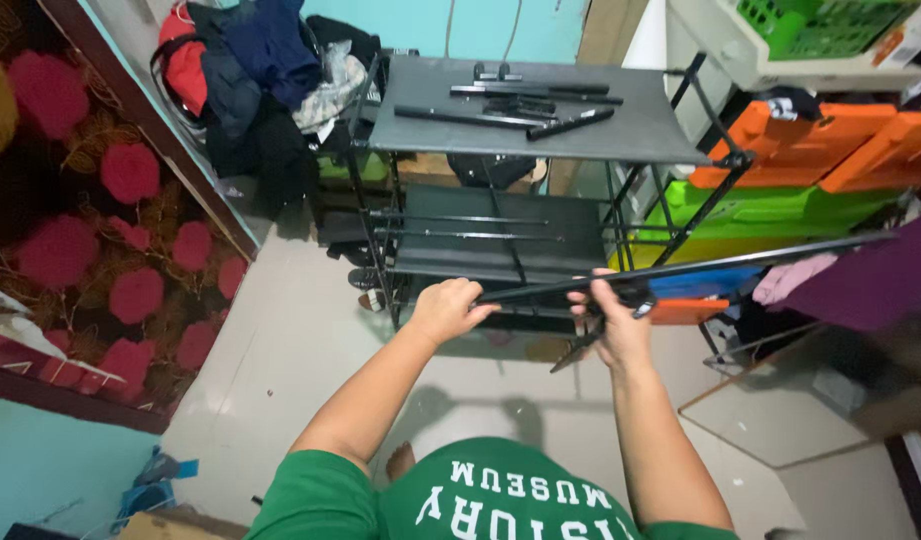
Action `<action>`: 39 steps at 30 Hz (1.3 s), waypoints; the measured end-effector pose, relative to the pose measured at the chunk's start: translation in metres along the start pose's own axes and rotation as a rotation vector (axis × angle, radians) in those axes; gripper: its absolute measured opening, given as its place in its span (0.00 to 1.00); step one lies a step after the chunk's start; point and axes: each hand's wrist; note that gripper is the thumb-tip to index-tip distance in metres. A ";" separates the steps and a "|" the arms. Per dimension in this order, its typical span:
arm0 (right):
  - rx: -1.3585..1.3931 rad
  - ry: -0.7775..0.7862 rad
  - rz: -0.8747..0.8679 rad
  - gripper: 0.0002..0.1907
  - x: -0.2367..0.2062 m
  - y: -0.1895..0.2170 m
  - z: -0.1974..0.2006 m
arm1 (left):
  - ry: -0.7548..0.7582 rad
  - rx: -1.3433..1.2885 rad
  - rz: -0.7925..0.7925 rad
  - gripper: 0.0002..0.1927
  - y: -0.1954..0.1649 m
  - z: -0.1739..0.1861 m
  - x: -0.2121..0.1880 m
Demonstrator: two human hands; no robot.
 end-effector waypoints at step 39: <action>0.194 -0.358 0.555 0.10 0.131 0.100 -0.009 | 0.426 0.140 0.366 0.18 0.172 -0.010 0.388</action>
Point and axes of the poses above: each hand's wrist, its own x-axis towards the middle knuckle, its own z-axis out of the back of the hand, y = z × x, and after that the axes turned 2 degrees about -y, right-handed
